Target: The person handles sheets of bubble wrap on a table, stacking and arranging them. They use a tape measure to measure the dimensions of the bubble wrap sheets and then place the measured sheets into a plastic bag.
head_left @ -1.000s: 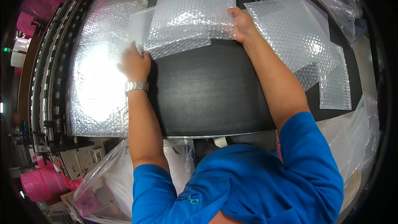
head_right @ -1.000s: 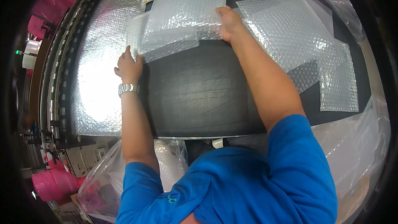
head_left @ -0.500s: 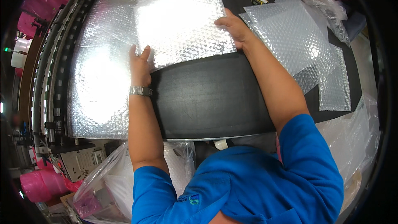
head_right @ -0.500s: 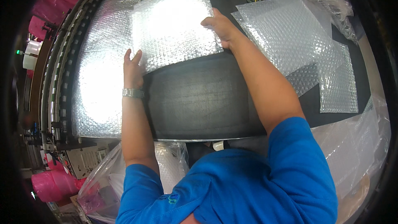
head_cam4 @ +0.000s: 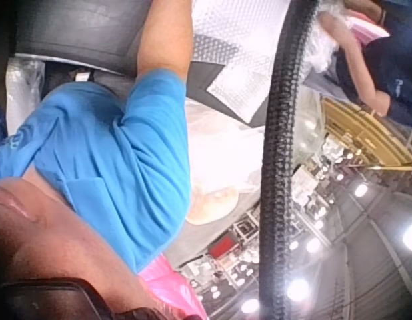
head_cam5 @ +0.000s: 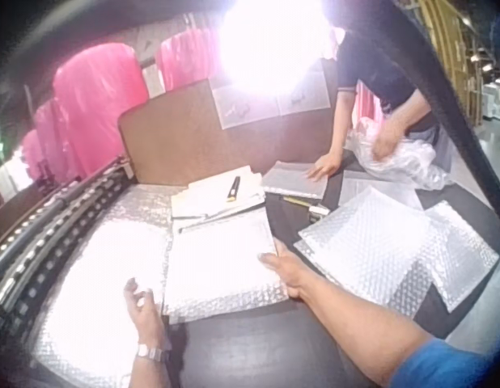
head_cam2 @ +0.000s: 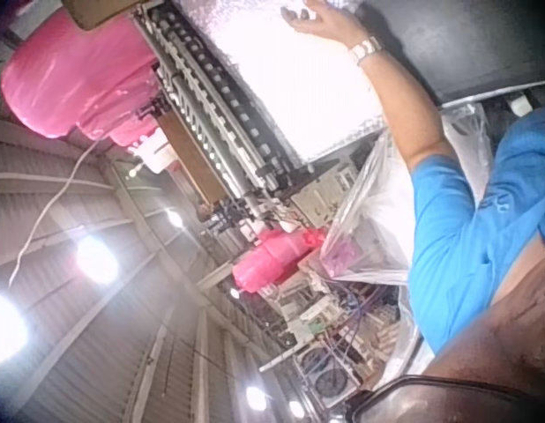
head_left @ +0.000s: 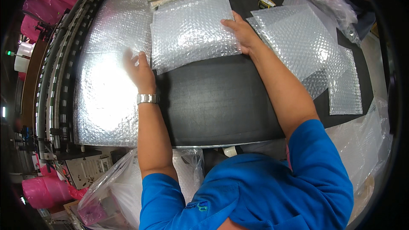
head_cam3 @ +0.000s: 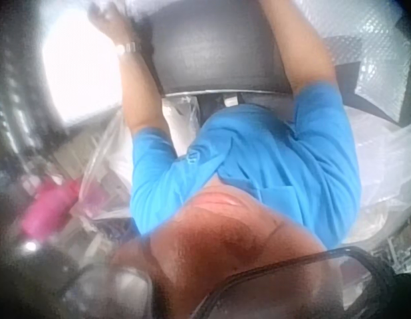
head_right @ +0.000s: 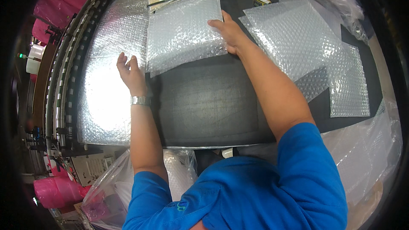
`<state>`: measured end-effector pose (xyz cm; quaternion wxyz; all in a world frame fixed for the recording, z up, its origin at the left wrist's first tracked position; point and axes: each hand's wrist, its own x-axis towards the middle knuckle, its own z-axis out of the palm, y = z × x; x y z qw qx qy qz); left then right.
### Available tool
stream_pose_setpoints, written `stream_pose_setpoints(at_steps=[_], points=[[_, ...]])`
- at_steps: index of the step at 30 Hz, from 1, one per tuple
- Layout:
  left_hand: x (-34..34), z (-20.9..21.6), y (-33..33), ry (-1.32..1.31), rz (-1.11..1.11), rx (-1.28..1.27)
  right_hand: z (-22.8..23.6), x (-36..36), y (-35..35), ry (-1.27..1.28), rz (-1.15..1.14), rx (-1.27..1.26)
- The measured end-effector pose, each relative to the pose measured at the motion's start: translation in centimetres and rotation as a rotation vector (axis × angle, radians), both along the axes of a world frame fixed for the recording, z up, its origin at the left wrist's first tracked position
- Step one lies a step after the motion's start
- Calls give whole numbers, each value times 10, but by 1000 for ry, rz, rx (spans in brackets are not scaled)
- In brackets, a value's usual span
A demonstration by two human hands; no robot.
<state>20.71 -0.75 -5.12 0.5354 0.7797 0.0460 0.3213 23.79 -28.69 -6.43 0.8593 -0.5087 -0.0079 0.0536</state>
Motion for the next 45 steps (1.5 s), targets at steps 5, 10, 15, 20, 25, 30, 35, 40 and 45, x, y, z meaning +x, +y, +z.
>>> stream_pose_setpoints(at_steps=[5, 10, 15, 20, 25, 30, 35, 40, 45], points=[[-4, 9, -2, -2, 57, 8, -9, 8, -3, 17, -8, -36], [2, -2, 5, -71, 18, -68, -11, 7, -4, 21, 13, -54], [3, -2, 5, -93, -14, -64, -10, 8, -4, 16, 32, -46], [2, 0, 4, -87, -22, -88, -6, 5, -3, 10, 19, -40], [6, -5, 7, -159, -25, -52, -4, 4, -3, -4, 12, -57], [1, 1, 0, -167, -89, -111, -1, 1, -2, -7, 13, -36], [-13, 3, -8, -224, -370, -81, 4, -2, -1, 1, 12, -25], [-8, 7, 2, -290, -24, 249, 0, 3, -1, -10, 15, 25], [6, -3, 20, 36, 263, 660, 1, 0, 0, 2, -1, 12]])
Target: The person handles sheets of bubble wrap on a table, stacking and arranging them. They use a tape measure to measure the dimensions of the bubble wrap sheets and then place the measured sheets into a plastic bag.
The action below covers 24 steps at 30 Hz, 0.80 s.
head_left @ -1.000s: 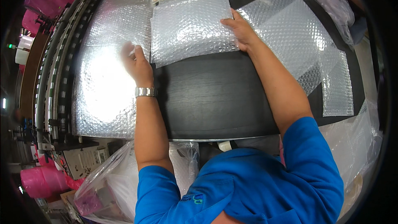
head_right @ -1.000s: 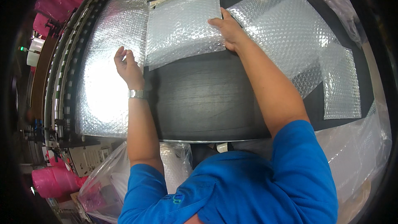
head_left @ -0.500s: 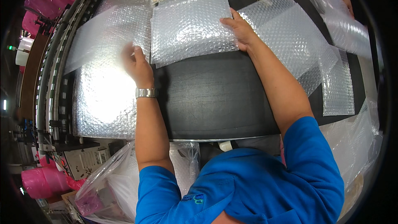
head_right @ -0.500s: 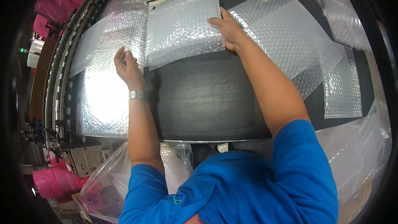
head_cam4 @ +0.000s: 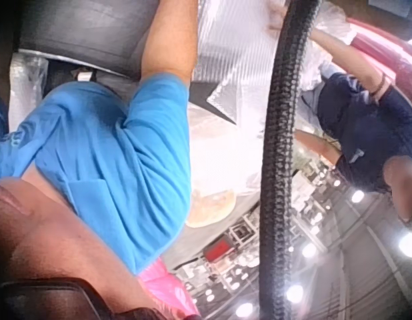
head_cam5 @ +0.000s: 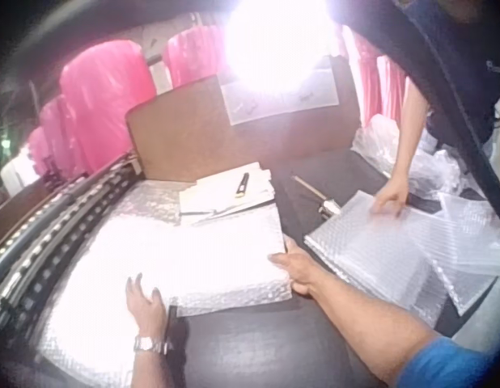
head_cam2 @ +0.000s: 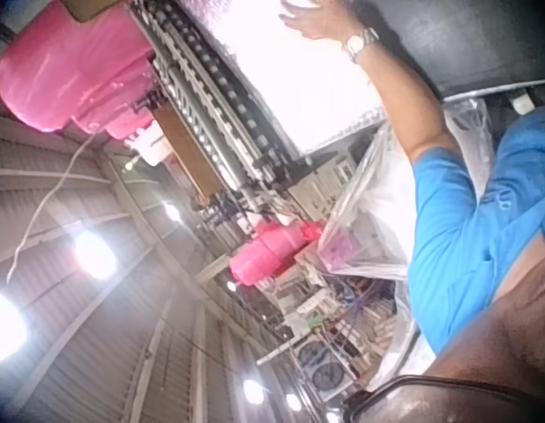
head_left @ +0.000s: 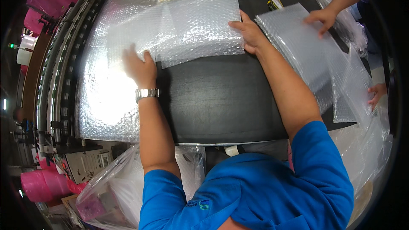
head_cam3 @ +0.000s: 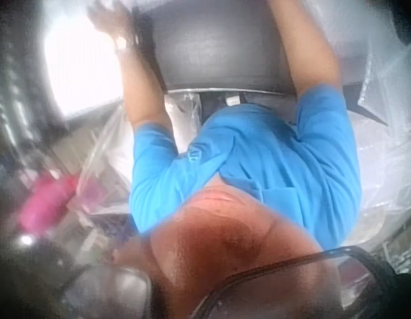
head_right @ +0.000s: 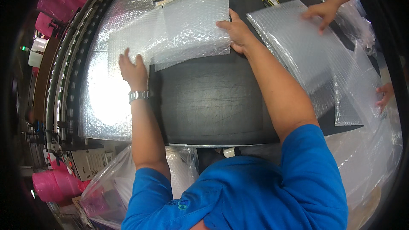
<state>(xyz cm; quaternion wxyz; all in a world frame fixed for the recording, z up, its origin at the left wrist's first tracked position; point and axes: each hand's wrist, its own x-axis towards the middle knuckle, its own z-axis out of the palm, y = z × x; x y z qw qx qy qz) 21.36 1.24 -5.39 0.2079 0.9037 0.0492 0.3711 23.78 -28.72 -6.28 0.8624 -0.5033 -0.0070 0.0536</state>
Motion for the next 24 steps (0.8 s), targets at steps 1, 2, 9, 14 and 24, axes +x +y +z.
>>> stream_pose_setpoints(at_steps=[1, 2, 9, 14, 24], points=[[0, -5, 0, 187, 12, 89, 0, 0, 0, 1, 2, -6], [-5, -1, -11, 375, 21, 181, 0, 0, 0, 3, -1, -9], [-20, -5, -36, 464, -470, 212, 0, -1, 2, -18, -15, 0], [-37, -9, -60, 357, -801, 258, 4, -7, 12, -161, -40, -89], [-266, 3, -52, 370, -818, -435, -13, -15, -3, -254, -54, -139]])
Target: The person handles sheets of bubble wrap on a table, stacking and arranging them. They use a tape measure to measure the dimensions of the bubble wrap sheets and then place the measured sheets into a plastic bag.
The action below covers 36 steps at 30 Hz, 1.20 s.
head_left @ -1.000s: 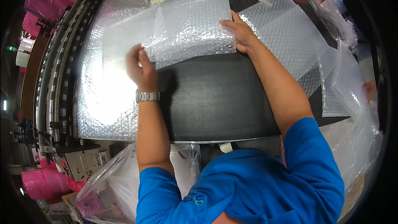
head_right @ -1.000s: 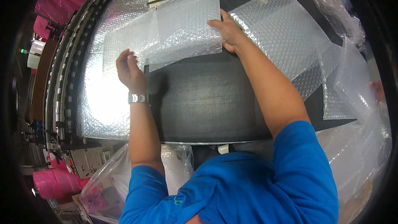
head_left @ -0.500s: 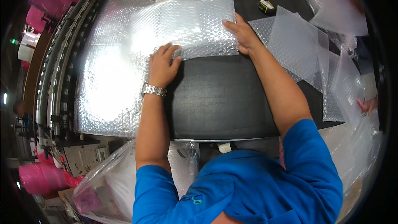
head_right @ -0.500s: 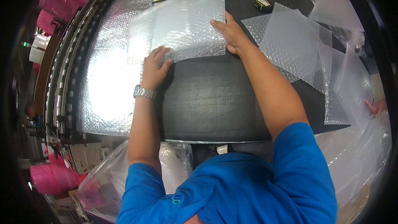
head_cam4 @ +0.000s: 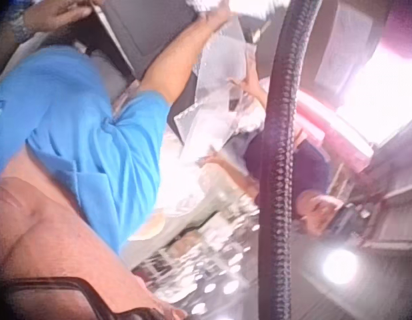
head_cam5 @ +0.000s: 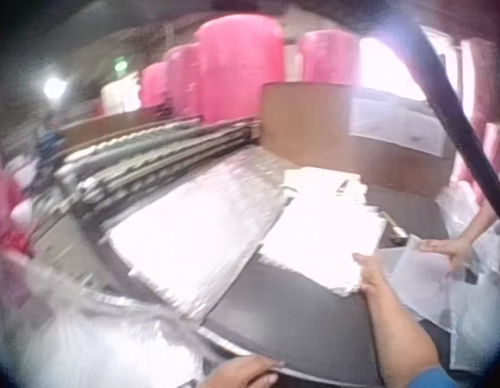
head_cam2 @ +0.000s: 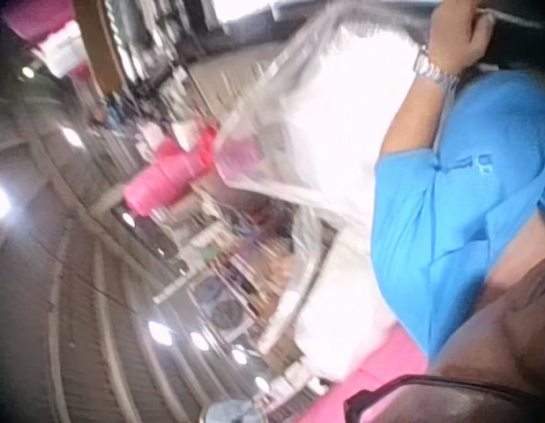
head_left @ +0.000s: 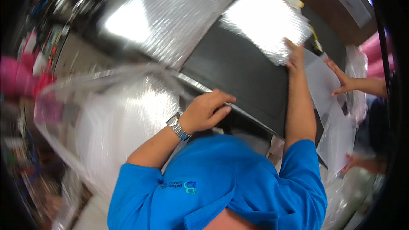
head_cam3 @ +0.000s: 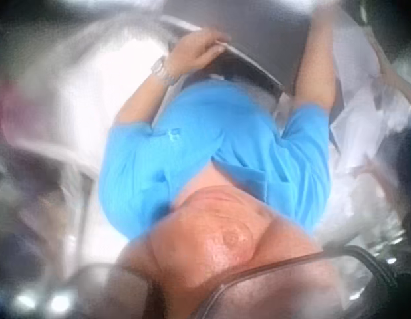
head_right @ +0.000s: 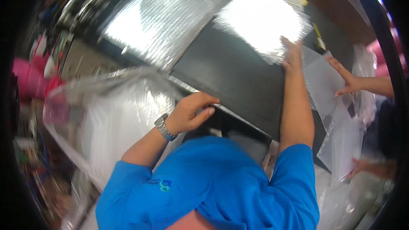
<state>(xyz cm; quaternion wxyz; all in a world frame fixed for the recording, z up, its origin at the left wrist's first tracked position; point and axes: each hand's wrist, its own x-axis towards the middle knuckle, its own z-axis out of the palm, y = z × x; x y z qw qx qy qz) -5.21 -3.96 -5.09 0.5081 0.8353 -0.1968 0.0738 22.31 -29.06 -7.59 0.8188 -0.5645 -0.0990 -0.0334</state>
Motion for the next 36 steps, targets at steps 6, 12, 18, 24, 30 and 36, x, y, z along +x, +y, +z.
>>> stream_pose_setpoints(at_steps=[6, 12, 18, 24, 30, 36], points=[[-106, -41, 30, 85, 473, 519, 78, -60, 42, -309, 91, 69], [-122, -74, 34, 577, 400, 459, 147, -158, 133, -618, 142, 20], [-114, -105, 28, 607, 207, 407, 147, -253, 221, -675, 367, -158], [-117, -51, 24, 395, 170, 53, 45, -272, 274, -1327, 554, -594], [-124, -5, 17, 258, 83, -287, -4, -256, 273, -1421, 519, -811], [-122, 42, 17, 349, -164, -360, 13, -248, 285, -1331, 778, -841]])
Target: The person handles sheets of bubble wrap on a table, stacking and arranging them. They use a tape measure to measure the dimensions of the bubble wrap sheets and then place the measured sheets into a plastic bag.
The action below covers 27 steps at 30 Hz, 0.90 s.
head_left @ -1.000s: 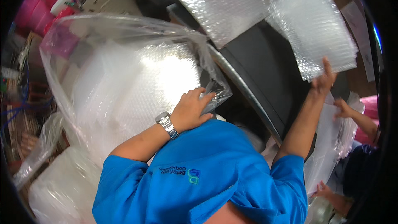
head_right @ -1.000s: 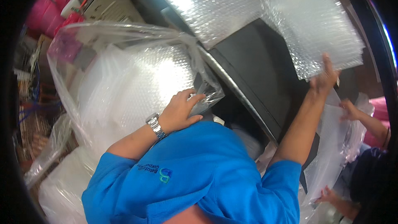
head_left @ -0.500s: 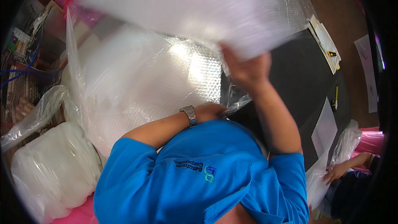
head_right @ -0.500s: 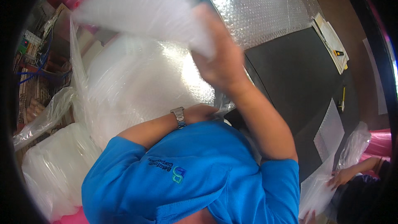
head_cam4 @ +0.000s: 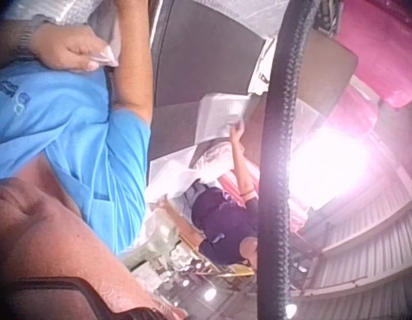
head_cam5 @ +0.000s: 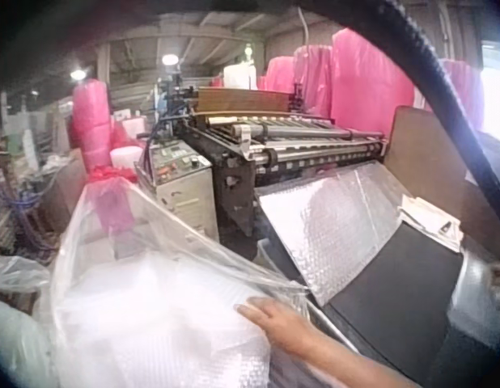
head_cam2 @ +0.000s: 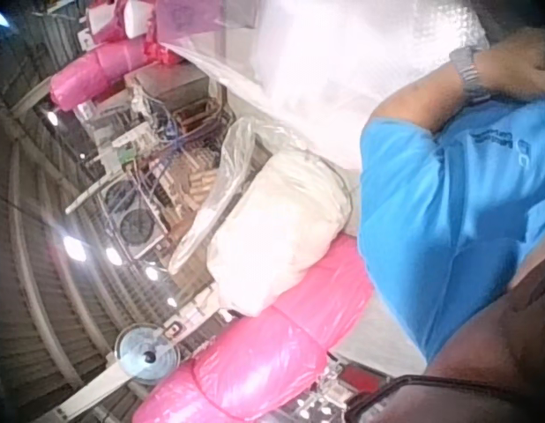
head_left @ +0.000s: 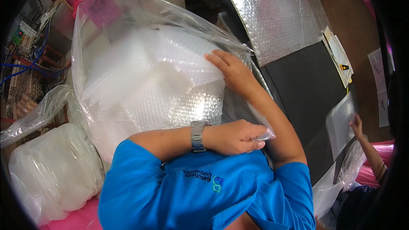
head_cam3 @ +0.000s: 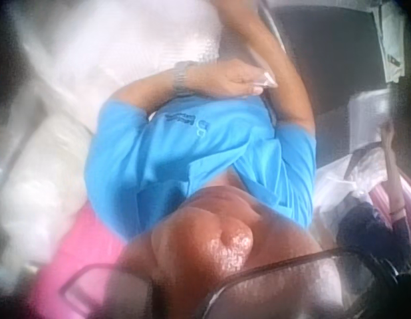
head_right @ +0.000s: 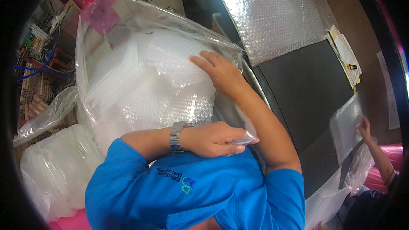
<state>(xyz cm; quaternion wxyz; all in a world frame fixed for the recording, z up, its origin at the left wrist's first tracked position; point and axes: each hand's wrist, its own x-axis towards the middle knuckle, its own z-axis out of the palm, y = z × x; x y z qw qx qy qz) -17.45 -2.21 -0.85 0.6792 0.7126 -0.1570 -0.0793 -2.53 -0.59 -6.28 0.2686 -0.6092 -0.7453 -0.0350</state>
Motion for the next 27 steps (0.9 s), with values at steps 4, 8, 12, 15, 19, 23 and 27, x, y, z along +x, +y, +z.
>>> stream_pose_setpoints(at_steps=[4, 8, 12, 15, 19, 23, 27], points=[[11, -48, -16, -193, 12, 285, -22, -3, -15, -100, 6, -487], [2, -36, 4, -264, 151, 410, -13, -6, -47, 28, -167, -473], [-41, 8, 75, -341, 877, 503, 8, 6, -94, -102, -177, -812], [-73, 18, 169, -269, 1387, 1105, -1, 6, -129, -216, -114, -1078], [-127, -82, 217, 814, 1344, 1348, 2, 8, -145, -53, -5, -1134], [-136, -139, 158, 601, 1490, 1476, 36, 9, -147, 226, 9, -1138], [-133, -138, 140, 485, 1412, 1570, 53, 13, -155, 158, 24, -1064]])
